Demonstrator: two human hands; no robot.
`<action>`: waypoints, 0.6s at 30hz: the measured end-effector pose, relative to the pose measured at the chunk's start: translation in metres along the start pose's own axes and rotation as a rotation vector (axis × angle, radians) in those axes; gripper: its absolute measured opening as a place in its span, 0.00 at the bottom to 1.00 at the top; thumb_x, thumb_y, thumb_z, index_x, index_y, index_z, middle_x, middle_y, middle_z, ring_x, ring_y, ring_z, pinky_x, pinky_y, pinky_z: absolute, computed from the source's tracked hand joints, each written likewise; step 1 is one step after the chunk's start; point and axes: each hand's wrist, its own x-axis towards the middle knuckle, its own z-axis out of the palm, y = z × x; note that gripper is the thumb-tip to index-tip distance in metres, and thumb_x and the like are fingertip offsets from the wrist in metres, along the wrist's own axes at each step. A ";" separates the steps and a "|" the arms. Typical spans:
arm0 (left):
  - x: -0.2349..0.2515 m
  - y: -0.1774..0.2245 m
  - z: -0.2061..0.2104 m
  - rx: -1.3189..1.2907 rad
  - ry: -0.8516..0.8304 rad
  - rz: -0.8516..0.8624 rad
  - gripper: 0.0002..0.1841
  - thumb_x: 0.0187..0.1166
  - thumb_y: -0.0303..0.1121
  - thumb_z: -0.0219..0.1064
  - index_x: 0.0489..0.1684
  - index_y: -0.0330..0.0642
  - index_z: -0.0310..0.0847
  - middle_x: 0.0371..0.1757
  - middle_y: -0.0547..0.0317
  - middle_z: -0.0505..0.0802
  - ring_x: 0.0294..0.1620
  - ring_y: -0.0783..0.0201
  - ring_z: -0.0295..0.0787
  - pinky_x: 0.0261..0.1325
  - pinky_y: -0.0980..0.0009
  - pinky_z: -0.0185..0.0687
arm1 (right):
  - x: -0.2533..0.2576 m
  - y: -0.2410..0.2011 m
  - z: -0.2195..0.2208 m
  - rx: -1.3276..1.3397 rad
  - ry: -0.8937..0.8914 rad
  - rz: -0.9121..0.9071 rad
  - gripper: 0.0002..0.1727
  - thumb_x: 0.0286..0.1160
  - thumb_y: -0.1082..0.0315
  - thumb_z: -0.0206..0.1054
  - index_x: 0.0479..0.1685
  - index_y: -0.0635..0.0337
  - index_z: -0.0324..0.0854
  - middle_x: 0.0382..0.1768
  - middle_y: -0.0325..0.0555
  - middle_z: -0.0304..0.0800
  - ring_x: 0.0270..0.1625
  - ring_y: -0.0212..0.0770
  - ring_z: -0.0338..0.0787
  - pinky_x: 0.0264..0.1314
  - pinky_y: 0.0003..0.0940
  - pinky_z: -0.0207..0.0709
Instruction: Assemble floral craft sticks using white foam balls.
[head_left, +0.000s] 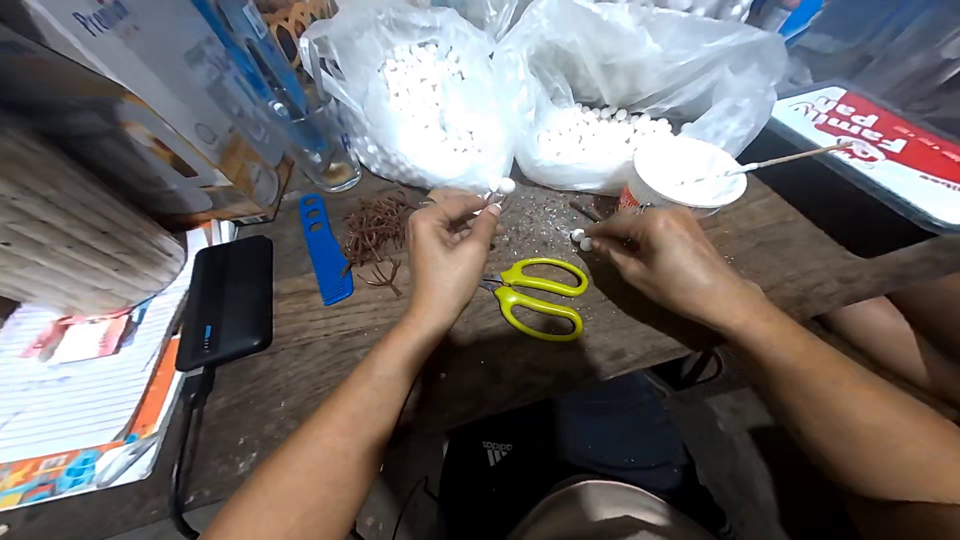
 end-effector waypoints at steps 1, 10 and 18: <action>-0.001 0.000 0.000 -0.008 -0.007 -0.005 0.05 0.79 0.21 0.66 0.36 0.30 0.88 0.42 0.57 0.89 0.39 0.80 0.87 0.45 0.84 0.85 | -0.001 0.001 0.004 -0.013 -0.003 0.017 0.07 0.77 0.74 0.69 0.43 0.67 0.92 0.32 0.55 0.93 0.35 0.54 0.93 0.42 0.54 0.85; -0.005 -0.002 -0.003 -0.014 -0.023 0.064 0.03 0.79 0.20 0.68 0.37 0.31 0.87 0.39 0.60 0.91 0.36 0.80 0.88 0.43 0.84 0.85 | 0.011 -0.007 0.004 0.386 0.079 0.084 0.09 0.72 0.73 0.72 0.48 0.65 0.89 0.35 0.43 0.92 0.31 0.29 0.89 0.37 0.26 0.86; -0.005 0.000 -0.002 -0.075 0.010 0.098 0.02 0.74 0.16 0.70 0.35 0.30 0.86 0.41 0.57 0.88 0.35 0.79 0.87 0.40 0.84 0.86 | 0.067 -0.028 -0.002 1.191 0.072 0.170 0.13 0.69 0.88 0.65 0.45 0.66 0.89 0.35 0.37 0.95 0.36 0.30 0.95 0.47 0.27 0.92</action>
